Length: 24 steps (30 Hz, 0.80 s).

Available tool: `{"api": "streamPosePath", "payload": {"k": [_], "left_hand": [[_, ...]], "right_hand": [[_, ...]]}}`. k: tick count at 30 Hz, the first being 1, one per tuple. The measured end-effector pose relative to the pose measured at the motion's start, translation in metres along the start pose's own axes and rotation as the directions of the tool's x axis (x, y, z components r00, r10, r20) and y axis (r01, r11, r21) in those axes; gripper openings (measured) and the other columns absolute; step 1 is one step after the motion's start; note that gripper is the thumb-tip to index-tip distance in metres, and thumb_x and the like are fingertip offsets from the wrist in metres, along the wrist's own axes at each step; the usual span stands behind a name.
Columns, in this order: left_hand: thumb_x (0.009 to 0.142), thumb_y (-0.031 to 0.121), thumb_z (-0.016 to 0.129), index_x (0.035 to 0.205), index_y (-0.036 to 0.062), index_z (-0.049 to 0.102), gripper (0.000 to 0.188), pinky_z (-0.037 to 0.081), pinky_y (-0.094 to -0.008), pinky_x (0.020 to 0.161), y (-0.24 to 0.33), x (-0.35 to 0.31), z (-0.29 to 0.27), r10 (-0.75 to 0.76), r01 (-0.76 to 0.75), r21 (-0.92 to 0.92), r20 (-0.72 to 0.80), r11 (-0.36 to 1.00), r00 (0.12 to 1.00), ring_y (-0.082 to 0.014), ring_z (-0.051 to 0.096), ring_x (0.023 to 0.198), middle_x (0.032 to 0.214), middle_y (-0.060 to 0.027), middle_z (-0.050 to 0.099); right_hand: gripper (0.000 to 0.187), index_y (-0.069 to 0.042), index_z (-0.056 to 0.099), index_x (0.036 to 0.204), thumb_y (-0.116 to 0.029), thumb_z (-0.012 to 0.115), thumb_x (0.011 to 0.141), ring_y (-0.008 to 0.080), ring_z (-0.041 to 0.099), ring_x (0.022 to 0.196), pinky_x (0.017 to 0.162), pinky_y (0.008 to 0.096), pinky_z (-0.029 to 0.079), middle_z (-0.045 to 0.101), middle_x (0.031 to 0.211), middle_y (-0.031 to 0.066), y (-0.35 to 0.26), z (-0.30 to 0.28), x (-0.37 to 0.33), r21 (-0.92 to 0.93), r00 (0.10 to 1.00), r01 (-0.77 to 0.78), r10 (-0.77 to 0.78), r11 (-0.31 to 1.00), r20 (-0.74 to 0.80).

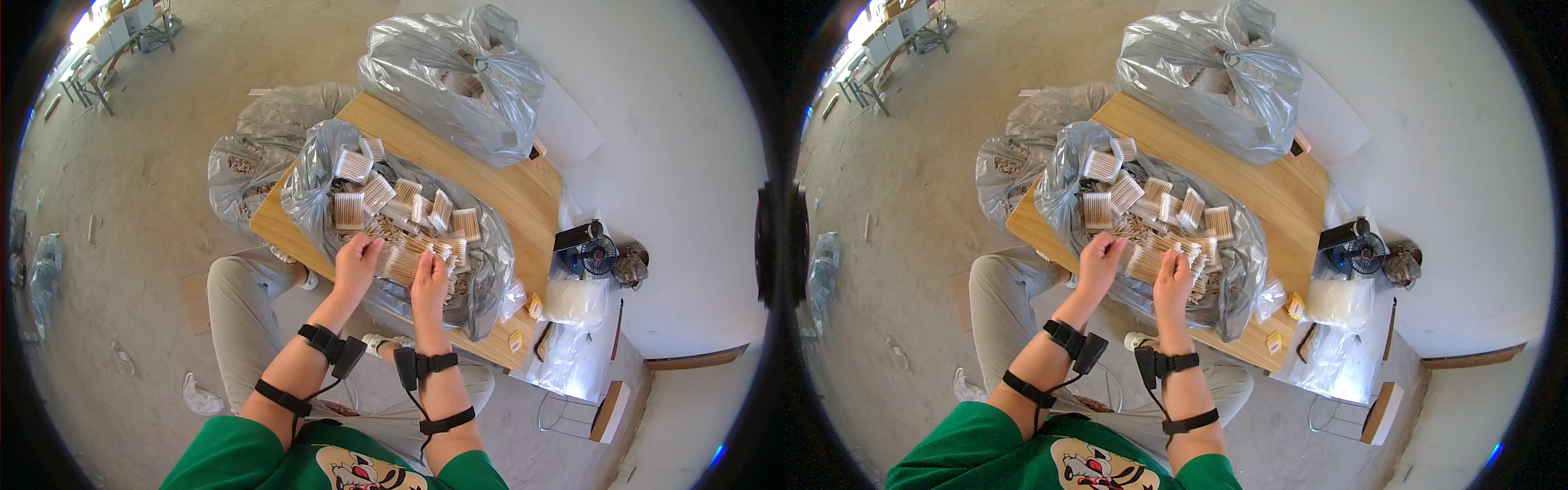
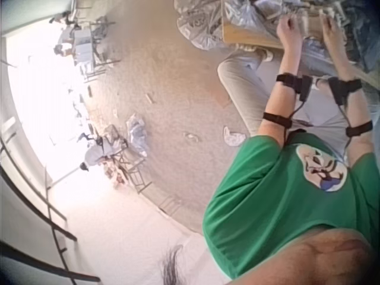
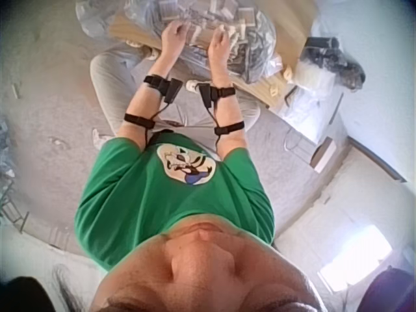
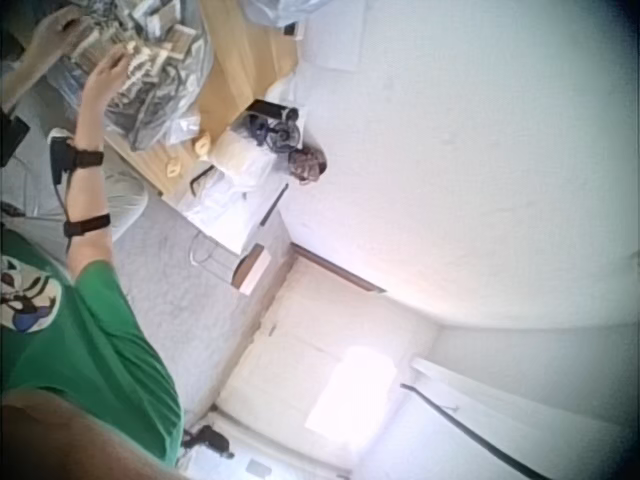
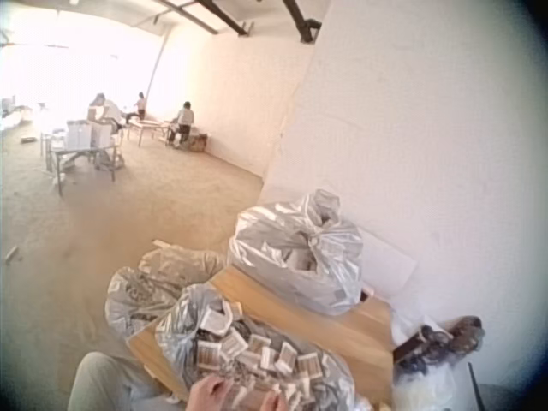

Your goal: The person picks up a phone, puts it down, and then takes a plastic bag from a larger bag. They place small packets of cotton swabs into the plastic bag by hand, seal it, and set it aside before repeating the process.

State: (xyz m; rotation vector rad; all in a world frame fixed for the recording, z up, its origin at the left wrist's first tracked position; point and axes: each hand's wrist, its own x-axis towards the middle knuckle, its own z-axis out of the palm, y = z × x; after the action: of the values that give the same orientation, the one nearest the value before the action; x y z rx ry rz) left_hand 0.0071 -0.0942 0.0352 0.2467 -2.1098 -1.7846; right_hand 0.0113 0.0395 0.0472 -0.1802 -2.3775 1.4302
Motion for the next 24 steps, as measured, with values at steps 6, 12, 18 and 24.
{"api": "streamPosePath", "payload": {"k": [6,12,18,24], "left_hand": [[0.087,0.017,0.062,0.069,0.001,0.046,0.029,0.035,-0.0265,0.053,-0.01,0.021,-0.021,-0.052,0.05,-0.024,-0.08,0.998,0.995,-0.0102,0.036,0.059,0.059,-0.0017,0.04],[0.086,0.018,0.062,0.072,0.0003,0.048,0.027,0.037,-0.0298,0.053,-0.01,0.038,-0.038,0.05,-0.022,0.143,-0.196,0.99,0.979,-0.0179,0.038,0.055,0.059,-0.0088,0.044],[0.084,0.017,0.063,0.077,0.001,0.054,0.02,0.042,-0.0345,0.058,-0.002,0.04,-0.043,0.152,-0.109,0.239,-0.171,0.965,0.974,-0.0281,0.052,0.061,0.066,-0.0136,0.053],[0.084,0.014,0.062,0.079,0.0009,0.055,0.016,0.043,-0.033,0.058,0.032,0.045,-0.048,0.349,-0.296,0.283,-0.16,0.912,0.923,-0.026,0.053,0.061,0.07,-0.0128,0.056]], "right_hand": [[0.033,-0.001,0.051,0.074,-0.027,0.048,0.094,0.0206,0.045,0.052,0.052,0.0338,0.037,0.051,0.06,0.0099,0.0,0.008,0.013,0.032,0.99,-0.143,0.143,0.989,0.016],[0.028,-0.001,0.05,0.078,-0.025,0.049,0.094,0.0249,0.051,0.057,0.054,0.0343,0.041,0.053,0.064,0.0112,-0.002,0.002,0.033,-0.227,0.999,0.033,-0.033,0.973,0.001],[0.019,-0.004,0.051,0.094,-0.023,0.051,0.092,0.0314,0.06,0.072,0.061,0.04,0.048,0.059,0.084,0.0137,-0.031,0.006,0.027,-0.506,0.924,0.326,-0.381,0.798,-0.006],[0.022,-0.004,0.055,0.099,-0.02,0.06,0.084,0.0339,0.06,0.081,0.068,0.04,0.049,0.059,0.098,0.0129,-0.021,0.02,-0.003,-0.286,0.947,0.26,-0.185,0.922,0.263]]}}
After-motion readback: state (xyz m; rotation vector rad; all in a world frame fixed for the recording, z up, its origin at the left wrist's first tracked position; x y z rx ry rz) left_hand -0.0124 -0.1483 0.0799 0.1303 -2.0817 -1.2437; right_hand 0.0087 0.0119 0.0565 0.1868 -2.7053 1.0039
